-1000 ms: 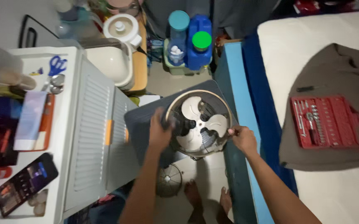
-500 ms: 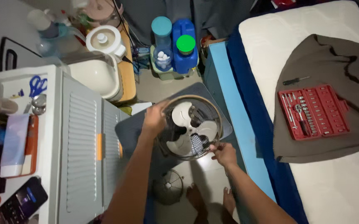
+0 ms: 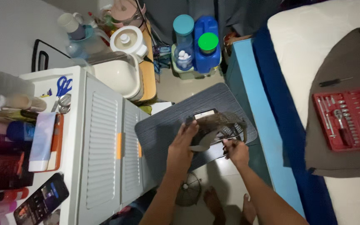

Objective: The person uses a screwdriver to remove screws from the front grille and motor housing of a small electric fan. They detach the front grille and fan blades, then continue unscrewing the rear housing components.

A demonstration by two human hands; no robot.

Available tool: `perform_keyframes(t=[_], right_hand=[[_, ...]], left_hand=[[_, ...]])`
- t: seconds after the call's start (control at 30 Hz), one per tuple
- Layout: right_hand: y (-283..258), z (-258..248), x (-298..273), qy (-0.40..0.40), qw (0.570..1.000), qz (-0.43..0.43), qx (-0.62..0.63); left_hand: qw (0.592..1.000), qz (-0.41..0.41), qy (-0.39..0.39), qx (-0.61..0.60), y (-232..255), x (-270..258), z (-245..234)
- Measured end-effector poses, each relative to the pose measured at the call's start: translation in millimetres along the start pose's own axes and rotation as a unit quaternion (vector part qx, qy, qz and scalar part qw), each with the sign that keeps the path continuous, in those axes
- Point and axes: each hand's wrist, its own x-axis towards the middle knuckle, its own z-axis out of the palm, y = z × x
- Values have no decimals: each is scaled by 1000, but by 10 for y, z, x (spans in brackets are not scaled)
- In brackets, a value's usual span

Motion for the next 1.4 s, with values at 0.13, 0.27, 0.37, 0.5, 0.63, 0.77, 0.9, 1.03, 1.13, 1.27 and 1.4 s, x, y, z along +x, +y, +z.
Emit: perform_keyframes(t=[0.13, 0.27, 0.37, 0.5, 0.63, 0.77, 0.9, 1.03, 1.13, 1.27, 1.4], right_hand=[[121, 35, 259, -20, 997, 55, -45], [468, 50, 428, -68, 992, 85, 57], [655, -204, 428, -148, 970, 148, 126], [437, -933, 297, -85, 974, 163, 132], [-375, -1353, 193, -45, 989, 137, 22], [-968, -1313, -55, -130, 979, 132, -81], [-1131, -1093, -50, -186, 960, 186, -95], [-1112, -917, 57, -206, 965, 163, 17], [-1098, -899, 174, -203, 967, 148, -38], [-956, -826, 306, -190, 972, 131, -51], [-1005, -727, 464, -246, 967, 53, 38]], left_hand=[[995, 31, -75, 59, 1, -173, 42], [991, 86, -66, 74, 0, -210, 1], [992, 76, -43, 90, 40, -198, 46], [983, 27, 43, -177, -18, -253, 96], [949, -276, 88, -124, -387, 53, 168], [835, -415, -156, -325, -861, 292, 182], [765, -475, -243, -361, -1093, 266, 313], [747, -490, -218, -394, -1157, 232, 409], [767, -455, -195, -409, -1173, 192, 368], [787, -434, -161, -408, -1202, 88, 213], [823, -404, -104, -385, -1205, 157, 38]])
